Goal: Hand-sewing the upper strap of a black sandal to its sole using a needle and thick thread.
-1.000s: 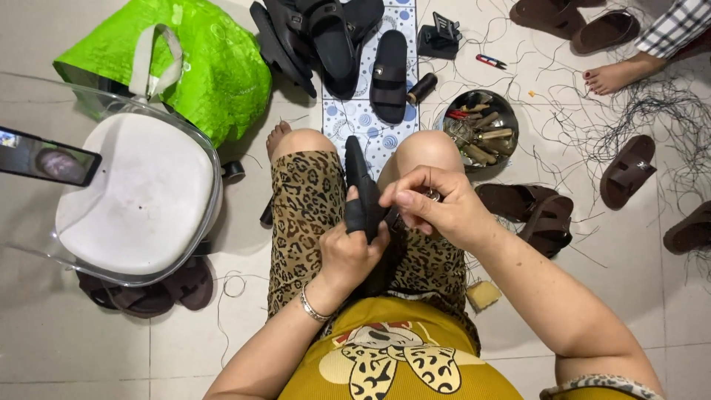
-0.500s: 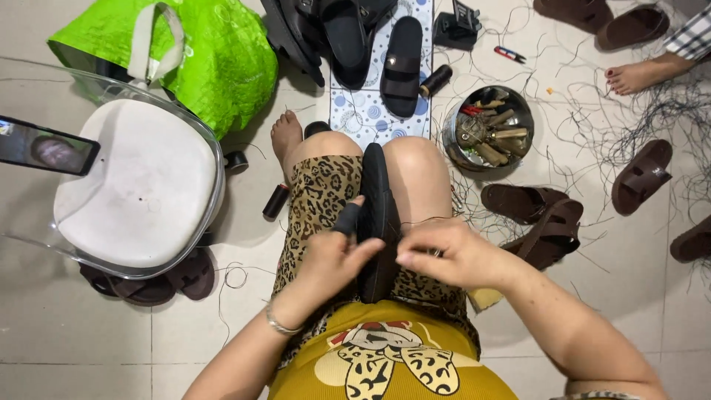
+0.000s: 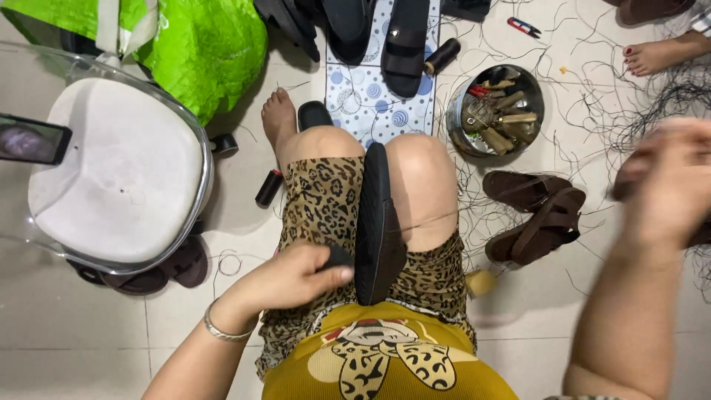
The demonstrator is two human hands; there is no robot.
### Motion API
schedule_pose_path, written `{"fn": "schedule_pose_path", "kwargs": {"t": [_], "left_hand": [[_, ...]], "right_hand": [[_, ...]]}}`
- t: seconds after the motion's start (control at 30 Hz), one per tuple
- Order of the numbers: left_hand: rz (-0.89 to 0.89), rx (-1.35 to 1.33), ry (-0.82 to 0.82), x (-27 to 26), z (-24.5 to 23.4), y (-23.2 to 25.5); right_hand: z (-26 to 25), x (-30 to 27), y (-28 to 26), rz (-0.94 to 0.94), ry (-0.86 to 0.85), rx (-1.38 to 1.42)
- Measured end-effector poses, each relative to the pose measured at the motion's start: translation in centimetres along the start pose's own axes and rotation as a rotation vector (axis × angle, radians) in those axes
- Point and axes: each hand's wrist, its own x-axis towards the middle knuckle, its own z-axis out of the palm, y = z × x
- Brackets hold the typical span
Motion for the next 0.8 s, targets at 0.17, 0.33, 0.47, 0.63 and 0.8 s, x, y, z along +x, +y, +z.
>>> {"fn": "schedule_pose_path", "kwargs": {"t": [0.17,0.33,0.47,0.63,0.8], "left_hand": [[0.335,-0.869,-0.133,2.0,-1.1,1.2],[0.647,-0.245,0.711,5.6,-4.4,7.1],[0.701,0.041,1.007,7.3,-7.4,7.9],[0.531,-1.267,0.554,11.2,-8.5,5.4],[0.378,-1.625,0.576,12.7,-10.0,-1.9]], "right_hand": [[1.0,-2.3,-5.6,-0.019,-0.057,0.118],[9.0,-10.2,-13.4,-0.126,-0.709,0.071],[8.6,-10.3,-15.0,-0.148,-0.859,0.265],[11.9,-10.9,-15.1,0.066,-0.88,0.871],[11.9,-8.9,-11.9,0.305,-0.845,0.867]]}}
